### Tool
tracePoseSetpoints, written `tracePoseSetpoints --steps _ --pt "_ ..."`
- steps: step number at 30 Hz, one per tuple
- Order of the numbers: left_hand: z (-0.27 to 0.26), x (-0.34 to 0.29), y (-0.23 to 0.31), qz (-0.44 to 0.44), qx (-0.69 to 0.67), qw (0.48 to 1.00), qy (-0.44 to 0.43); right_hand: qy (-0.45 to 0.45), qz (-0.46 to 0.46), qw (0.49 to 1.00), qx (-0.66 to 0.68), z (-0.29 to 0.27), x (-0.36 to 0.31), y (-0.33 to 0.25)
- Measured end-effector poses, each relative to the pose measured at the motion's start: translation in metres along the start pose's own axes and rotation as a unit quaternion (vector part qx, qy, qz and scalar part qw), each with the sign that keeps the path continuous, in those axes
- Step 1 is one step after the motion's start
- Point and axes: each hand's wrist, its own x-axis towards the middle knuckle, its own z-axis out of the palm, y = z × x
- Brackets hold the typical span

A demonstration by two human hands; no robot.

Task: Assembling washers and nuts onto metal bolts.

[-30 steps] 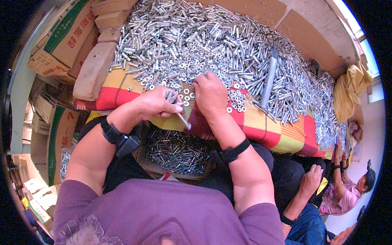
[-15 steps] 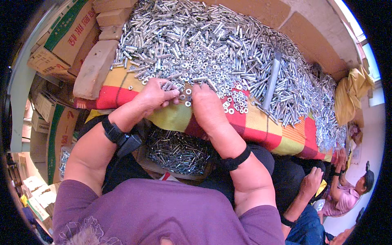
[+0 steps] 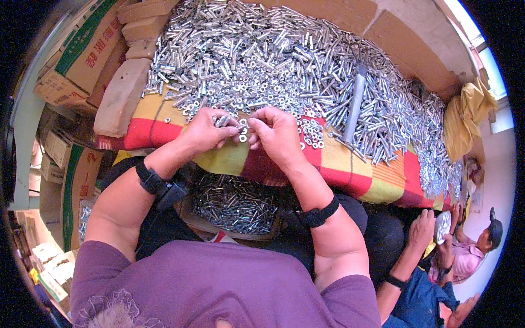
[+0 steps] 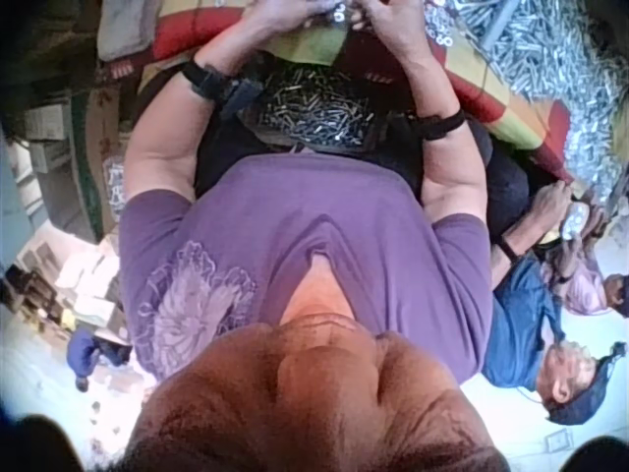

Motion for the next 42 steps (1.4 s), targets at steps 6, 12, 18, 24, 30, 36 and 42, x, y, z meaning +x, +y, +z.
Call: tracePoseSetpoints --steps 6,12,18,24,30,36,42 --pt "-0.006 0.002 -0.002 0.036 -0.045 0.998 -0.012 -0.032 0.031 0.999 0.027 0.0 0.005 -0.006" --pt "-0.015 0.002 -0.006 0.039 -0.189 0.98 -0.038 -0.022 -0.046 0.997 -0.051 -0.004 0.035 0.0" --pt "-0.01 0.002 0.001 -0.065 -0.223 0.973 0.004 0.141 -0.369 0.777 -0.49 -0.003 0.081 0.008" --pt "-0.027 0.011 -0.005 -0.094 -0.325 0.938 0.08 0.05 -0.393 0.777 -0.489 0.007 0.081 0.019" --pt "-0.034 0.017 -0.004 -0.06 -0.326 0.934 0.135 -0.024 -0.368 0.756 -0.54 -0.009 0.044 0.014" --pt "-0.023 0.01 0.006 -0.064 -0.254 0.962 0.082 -0.005 -0.279 0.734 -0.62 -0.058 0.016 0.003" --pt "-0.005 0.01 0.009 -0.074 -0.218 0.973 -0.009 0.097 -0.341 0.755 -0.552 -0.067 0.009 -0.007"
